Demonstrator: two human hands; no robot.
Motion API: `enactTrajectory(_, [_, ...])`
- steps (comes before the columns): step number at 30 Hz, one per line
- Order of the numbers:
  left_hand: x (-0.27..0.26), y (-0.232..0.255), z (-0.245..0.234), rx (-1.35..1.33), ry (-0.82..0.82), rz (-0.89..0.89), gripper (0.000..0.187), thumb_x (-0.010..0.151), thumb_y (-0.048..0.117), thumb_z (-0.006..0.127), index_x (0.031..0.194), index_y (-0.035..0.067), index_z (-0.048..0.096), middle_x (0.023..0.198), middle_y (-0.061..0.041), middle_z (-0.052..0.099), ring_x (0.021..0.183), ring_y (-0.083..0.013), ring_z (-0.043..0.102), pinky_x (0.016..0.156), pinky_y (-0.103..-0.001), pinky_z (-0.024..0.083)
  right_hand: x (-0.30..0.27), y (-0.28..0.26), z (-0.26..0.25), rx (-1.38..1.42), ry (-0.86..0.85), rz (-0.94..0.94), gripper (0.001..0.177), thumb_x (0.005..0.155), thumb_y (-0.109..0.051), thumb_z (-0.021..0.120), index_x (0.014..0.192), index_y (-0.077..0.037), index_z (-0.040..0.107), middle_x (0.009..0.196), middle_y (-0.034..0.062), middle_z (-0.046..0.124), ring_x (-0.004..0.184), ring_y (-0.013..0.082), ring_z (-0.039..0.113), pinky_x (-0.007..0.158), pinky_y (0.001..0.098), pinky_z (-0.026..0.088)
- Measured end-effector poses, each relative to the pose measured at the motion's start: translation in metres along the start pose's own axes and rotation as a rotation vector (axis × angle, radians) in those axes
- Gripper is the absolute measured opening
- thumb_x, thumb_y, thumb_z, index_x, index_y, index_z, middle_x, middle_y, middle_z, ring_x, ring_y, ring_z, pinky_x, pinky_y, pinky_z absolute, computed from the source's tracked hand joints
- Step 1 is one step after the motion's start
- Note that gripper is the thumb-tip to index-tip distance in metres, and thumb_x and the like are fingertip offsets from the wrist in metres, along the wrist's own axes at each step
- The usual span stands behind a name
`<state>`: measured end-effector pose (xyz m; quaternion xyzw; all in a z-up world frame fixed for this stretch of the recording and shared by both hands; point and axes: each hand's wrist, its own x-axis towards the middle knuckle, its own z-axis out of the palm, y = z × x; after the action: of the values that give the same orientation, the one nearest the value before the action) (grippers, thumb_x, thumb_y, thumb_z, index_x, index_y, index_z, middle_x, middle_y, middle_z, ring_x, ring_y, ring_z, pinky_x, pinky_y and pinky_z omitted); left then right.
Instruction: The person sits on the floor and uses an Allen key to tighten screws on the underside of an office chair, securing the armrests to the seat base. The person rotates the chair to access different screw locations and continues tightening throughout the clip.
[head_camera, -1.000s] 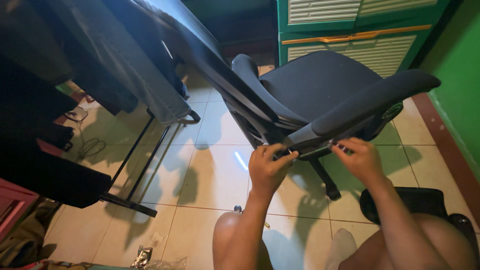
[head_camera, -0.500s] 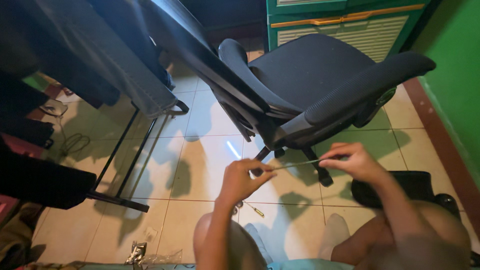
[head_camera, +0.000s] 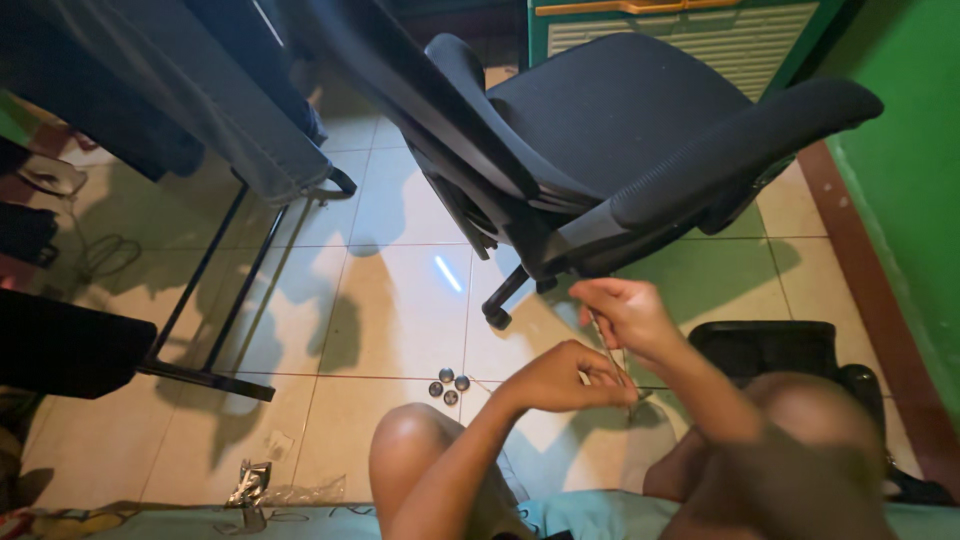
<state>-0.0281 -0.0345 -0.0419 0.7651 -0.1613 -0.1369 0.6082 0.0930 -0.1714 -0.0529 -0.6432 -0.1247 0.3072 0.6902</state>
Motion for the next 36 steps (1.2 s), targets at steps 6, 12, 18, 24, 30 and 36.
enactTrajectory(6, [-0.012,-0.007,-0.022,-0.032,0.194,-0.043,0.028,0.094,0.03,0.074,0.102,0.005,0.08,0.087,-0.005,0.078,0.082,-0.0081,0.07,0.076,-0.026,0.056,0.006,-0.001,0.009,0.067,-0.077,-0.022,0.025,0.094,-0.023,0.07,0.101,0.0,0.077,0.073,0.007,0.07,0.041,0.0061,0.048,0.039,0.0215,0.033])
enactTrajectory(12, [-0.011,-0.001,-0.02,-0.074,0.315,-0.075,0.03,0.094,0.034,0.073,0.094,0.004,0.078,0.085,-0.003,0.078,0.079,-0.0072,0.07,0.074,-0.024,0.055,0.017,0.002,0.011,0.06,-0.041,-0.036,0.024,0.095,-0.023,0.071,0.098,0.001,0.076,0.073,0.0078,0.069,0.042,0.0054,0.048,0.041,0.0218,0.035])
enactTrajectory(18, [0.001,-0.007,-0.011,-0.085,0.298,-0.234,0.035,0.096,0.036,0.074,0.087,0.002,0.078,0.068,-0.004,0.069,0.059,-0.0071,0.052,0.055,-0.026,0.042,0.022,-0.003,0.014,0.049,-0.024,-0.005,0.025,0.095,-0.024,0.07,0.096,0.001,0.075,0.07,0.0066,0.068,0.04,0.0046,0.046,0.039,0.021,0.034])
enactTrajectory(24, [0.003,-0.018,-0.009,-0.277,0.286,-0.103,0.034,0.096,0.038,0.071,0.093,0.005,0.078,0.084,-0.001,0.077,0.067,-0.0041,0.06,0.061,-0.022,0.048,0.028,-0.002,0.013,0.081,-0.042,0.028,0.024,0.096,-0.023,0.069,0.095,0.001,0.073,0.07,0.0065,0.067,0.038,0.0036,0.044,0.037,0.0201,0.032])
enactTrajectory(30, [0.006,-0.027,-0.011,-0.345,0.241,-0.084,0.037,0.101,0.041,0.066,0.101,0.006,0.079,0.09,-0.004,0.078,0.071,-0.0057,0.061,0.061,-0.022,0.047,0.028,-0.005,0.016,0.122,-0.022,0.1,0.023,0.095,-0.025,0.069,0.095,-0.002,0.072,0.068,0.0041,0.065,0.037,0.0037,0.042,0.035,0.0217,0.03])
enactTrajectory(36, [0.013,-0.028,-0.007,-0.434,0.241,-0.089,0.037,0.101,0.04,0.065,0.108,0.005,0.078,0.092,-0.005,0.077,0.071,-0.0062,0.061,0.062,-0.023,0.048,0.013,-0.007,-0.004,0.018,-0.011,0.184,0.033,0.093,-0.04,0.058,0.089,-0.011,0.072,0.063,0.0004,0.061,0.039,0.0083,0.039,0.035,0.0256,0.029])
